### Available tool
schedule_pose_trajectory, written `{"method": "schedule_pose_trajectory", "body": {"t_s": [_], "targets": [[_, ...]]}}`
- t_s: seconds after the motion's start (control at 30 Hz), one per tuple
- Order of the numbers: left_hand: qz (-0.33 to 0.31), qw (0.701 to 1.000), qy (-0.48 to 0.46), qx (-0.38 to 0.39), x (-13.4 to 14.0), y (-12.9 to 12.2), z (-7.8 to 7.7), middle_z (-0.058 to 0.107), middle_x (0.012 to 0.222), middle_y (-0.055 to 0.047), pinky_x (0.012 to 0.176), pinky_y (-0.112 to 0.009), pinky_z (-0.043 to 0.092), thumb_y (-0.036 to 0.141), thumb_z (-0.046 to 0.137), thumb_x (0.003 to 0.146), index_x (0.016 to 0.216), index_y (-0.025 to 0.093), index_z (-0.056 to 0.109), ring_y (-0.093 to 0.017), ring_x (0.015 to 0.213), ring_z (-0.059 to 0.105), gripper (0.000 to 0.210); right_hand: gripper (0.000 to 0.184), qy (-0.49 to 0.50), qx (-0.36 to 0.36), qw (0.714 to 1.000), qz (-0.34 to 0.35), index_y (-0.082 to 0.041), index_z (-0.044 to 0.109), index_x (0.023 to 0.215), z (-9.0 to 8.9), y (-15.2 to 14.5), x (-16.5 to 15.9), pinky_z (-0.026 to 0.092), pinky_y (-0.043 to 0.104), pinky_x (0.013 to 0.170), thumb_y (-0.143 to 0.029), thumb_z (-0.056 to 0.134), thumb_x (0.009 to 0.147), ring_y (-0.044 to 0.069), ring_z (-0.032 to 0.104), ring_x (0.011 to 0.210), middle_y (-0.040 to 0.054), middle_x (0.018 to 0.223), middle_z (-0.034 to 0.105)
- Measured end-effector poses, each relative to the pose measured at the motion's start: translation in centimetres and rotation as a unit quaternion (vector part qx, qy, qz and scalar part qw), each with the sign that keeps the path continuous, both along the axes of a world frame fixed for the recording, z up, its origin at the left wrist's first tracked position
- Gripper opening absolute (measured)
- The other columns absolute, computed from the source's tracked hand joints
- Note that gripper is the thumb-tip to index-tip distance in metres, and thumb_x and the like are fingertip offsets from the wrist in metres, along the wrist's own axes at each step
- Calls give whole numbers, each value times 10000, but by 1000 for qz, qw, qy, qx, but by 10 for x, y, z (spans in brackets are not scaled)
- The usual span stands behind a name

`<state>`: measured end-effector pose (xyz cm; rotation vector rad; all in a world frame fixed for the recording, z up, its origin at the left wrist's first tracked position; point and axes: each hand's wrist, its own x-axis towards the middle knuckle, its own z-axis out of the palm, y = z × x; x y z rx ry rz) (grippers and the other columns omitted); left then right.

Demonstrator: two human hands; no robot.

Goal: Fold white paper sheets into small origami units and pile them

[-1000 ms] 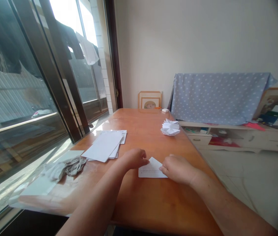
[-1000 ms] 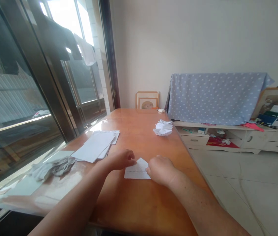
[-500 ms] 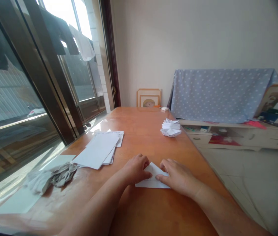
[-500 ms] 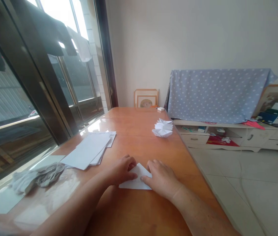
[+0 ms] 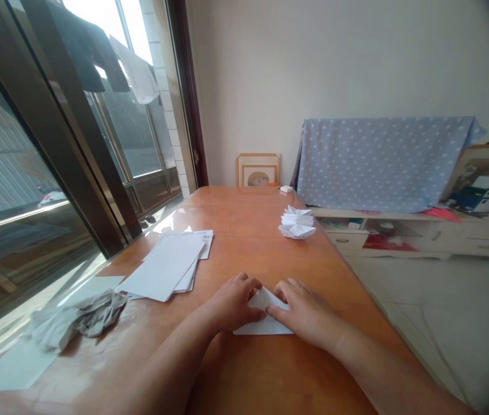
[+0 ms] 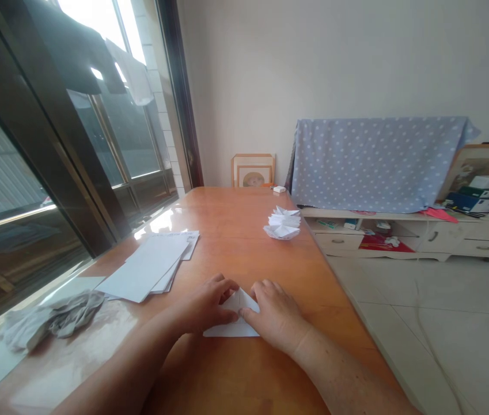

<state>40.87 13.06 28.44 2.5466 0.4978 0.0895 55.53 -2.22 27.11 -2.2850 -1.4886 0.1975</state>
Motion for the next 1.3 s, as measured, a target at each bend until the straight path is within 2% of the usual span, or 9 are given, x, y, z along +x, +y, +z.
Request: {"method": "schedule_pose_trajectory", "body": {"t_s": [0.23, 0.5, 0.63, 0.73, 0.83, 0.97, 1.1, 1.2, 1.3], "targets": [[-25, 999, -1, -20, -2, -1, 0, 543, 1158, -72, 892, -352, 510, 363, 742, 713, 1284, 275, 605, -254, 1033, 588, 594, 184, 70, 20, 997, 14, -223, 637, 864, -11, 6, 7, 365, 275, 683, -400, 658, 823, 190, 584, 827, 30, 886, 649], [-67, 998, -9, -10, -3, -1, 5, 523, 1204, -65, 1000, -411, 466, 302, 737, 703, 1193, 292, 649, -270, 1115, 537, 498, 134, 125, 57, 990, 18, -228, 666, 848, -14, 10, 7, 382, 276, 672, -359, 646, 824, 179, 585, 807, 22, 870, 655], [-62, 998, -24, 1, -2, 1, 1, 524, 1196, -71, 986, -411, 471, 308, 760, 682, 1203, 276, 635, -276, 1108, 533, 537, 162, 95, 68, 993, 7, -223, 664, 883, -13, 9, 6, 391, 297, 706, -365, 669, 805, 195, 582, 832, 27, 866, 652], [-57, 998, -23, 14, -2, 1, -1, 531, 1186, -81, 966, -418, 479, 329, 769, 676, 1200, 260, 635, -286, 1093, 537, 545, 210, 152, 56, 987, 10, -221, 662, 940, -15, 9, 7, 397, 294, 667, -391, 664, 817, 187, 586, 783, 26, 865, 654], [-65, 998, -12, 21, -2, 2, 0, 529, 1237, -93, 997, -441, 461, 336, 759, 689, 1267, 266, 610, -301, 1130, 526, 601, 297, 233, 57, 971, -7, -216, 646, 1042, -15, 9, 10, 416, 293, 664, -417, 665, 824, 186, 598, 786, 28, 889, 654], [-85, 996, -6, 27, -3, 1, 0, 455, 1423, -100, 1094, -490, 375, 326, 742, 713, 1387, 300, 531, -338, 1286, 435, 707, 370, 337, 70, 938, -29, -206, 615, 1119, -8, 7, 11, 450, 305, 724, -433, 670, 831, 189, 607, 835, 24, 910, 631], [-84, 996, -4, 29, -3, 1, 1, 389, 1511, -97, 1106, -534, 335, 295, 747, 694, 1337, 297, 556, -366, 1339, 384, 671, 411, 405, 89, 910, -32, -205, 584, 1163, -2, 6, 9, 460, 313, 751, -442, 677, 840, 190, 603, 867, 26, 940, 625], [-70, 997, -34, 11, -4, 0, 3, 502, 1383, -97, 1046, -476, 395, 286, 782, 648, 1191, 255, 602, -341, 1258, 453, 573, 445, 451, 112, 885, -28, -213, 569, 1189, 1, 4, 5, 464, 305, 723, -455, 693, 836, 186, 598, 858, 27, 965, 619], [-39, 997, -46, -45, -5, -1, 4, 606, 1132, -64, 866, -362, 470, 254, 731, 680, 1125, 236, 578, -267, 1060, 556, 470, 456, 499, 146, 854, -24, -222, 557, 1197, 7, 2, 1, 468, 297, 707, -459, 702, 835, 176, 599, 840, 21, 978, 613]]}}
